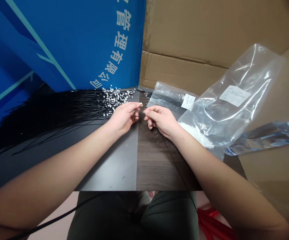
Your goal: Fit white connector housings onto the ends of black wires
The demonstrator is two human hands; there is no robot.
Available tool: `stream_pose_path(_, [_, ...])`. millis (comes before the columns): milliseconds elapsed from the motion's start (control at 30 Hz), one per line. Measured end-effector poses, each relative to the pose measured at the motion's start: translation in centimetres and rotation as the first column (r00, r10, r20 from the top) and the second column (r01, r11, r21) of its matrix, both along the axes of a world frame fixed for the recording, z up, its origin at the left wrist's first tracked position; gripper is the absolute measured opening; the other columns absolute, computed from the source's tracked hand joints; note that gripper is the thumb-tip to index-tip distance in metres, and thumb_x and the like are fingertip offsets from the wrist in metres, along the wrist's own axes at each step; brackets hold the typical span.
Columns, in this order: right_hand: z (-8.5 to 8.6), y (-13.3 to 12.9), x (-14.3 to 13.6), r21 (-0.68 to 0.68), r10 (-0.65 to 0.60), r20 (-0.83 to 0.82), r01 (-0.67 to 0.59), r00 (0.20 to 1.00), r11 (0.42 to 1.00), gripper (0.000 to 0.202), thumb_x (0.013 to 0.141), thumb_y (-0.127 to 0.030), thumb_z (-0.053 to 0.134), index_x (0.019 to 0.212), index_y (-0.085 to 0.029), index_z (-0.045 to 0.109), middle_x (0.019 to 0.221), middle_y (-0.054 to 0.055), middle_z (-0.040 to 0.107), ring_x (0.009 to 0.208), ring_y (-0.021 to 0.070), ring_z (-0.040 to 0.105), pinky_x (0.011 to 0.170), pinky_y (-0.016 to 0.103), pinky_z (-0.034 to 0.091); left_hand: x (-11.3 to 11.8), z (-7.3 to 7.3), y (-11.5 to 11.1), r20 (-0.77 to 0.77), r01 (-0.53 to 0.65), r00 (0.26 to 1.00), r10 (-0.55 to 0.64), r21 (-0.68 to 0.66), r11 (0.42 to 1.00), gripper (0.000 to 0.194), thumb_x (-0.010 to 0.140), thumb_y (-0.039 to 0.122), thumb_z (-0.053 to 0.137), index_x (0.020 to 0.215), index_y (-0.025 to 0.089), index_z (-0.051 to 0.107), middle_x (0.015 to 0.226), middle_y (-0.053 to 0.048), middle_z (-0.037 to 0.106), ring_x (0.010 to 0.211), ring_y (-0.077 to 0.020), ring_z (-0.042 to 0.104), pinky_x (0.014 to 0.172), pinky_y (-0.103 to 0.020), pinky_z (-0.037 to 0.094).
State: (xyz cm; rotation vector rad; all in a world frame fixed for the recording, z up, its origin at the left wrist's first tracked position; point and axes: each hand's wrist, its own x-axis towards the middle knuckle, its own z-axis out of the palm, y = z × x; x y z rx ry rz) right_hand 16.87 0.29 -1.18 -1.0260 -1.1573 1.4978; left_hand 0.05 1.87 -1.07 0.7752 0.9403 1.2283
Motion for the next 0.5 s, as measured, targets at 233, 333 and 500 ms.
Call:
stream_pose_path(233, [0.23,-0.13,-0.14,-0.030,-0.024,-0.005,0.024,1.000,0.999,0.021,0.078,-0.028,0.086,0.082,-0.017,0.068,0.065,-0.001,0.063,0.047,0.0047,0.043,0.038,0.017,0.028,0.18,0.13,-0.34,-0.022,0.039,0.999,-0.039,0.022,0.999,0.018,0.073,0.022,0.086,0.083,0.011,0.075,0.077,0.000,0.064,0.061,-0.0064,0.054,0.057,-0.021,0.045])
stream_pose_path(333, [0.27,-0.12,-0.22,-0.040,-0.036,0.001,0.036,0.999,0.999,0.020,0.079,-0.029,0.085,0.081,-0.017,0.069,0.065,-0.001,0.063,0.047,0.0046,0.042,0.038,0.017,0.028,0.31,0.14,-0.48,-0.016,0.100,0.995,-0.100,0.034,0.994,0.020,0.074,0.023,0.087,0.086,0.012,0.076,0.079,-0.002,0.067,0.063,-0.0069,0.056,0.058,-0.021,0.046])
stream_pose_path(500, [0.34,-0.24,-0.33,-0.043,-0.056,-0.006,0.056,0.998,0.998,0.018,0.079,-0.028,0.083,0.079,-0.016,0.069,0.064,-0.001,0.064,0.046,0.0047,0.042,0.038,0.018,0.027,0.46,0.18,-0.67,-0.006,0.140,0.990,-0.140,0.036,0.989,0.020,0.074,0.023,0.087,0.085,0.012,0.074,0.080,-0.002,0.069,0.063,-0.0074,0.057,0.059,-0.021,0.046])
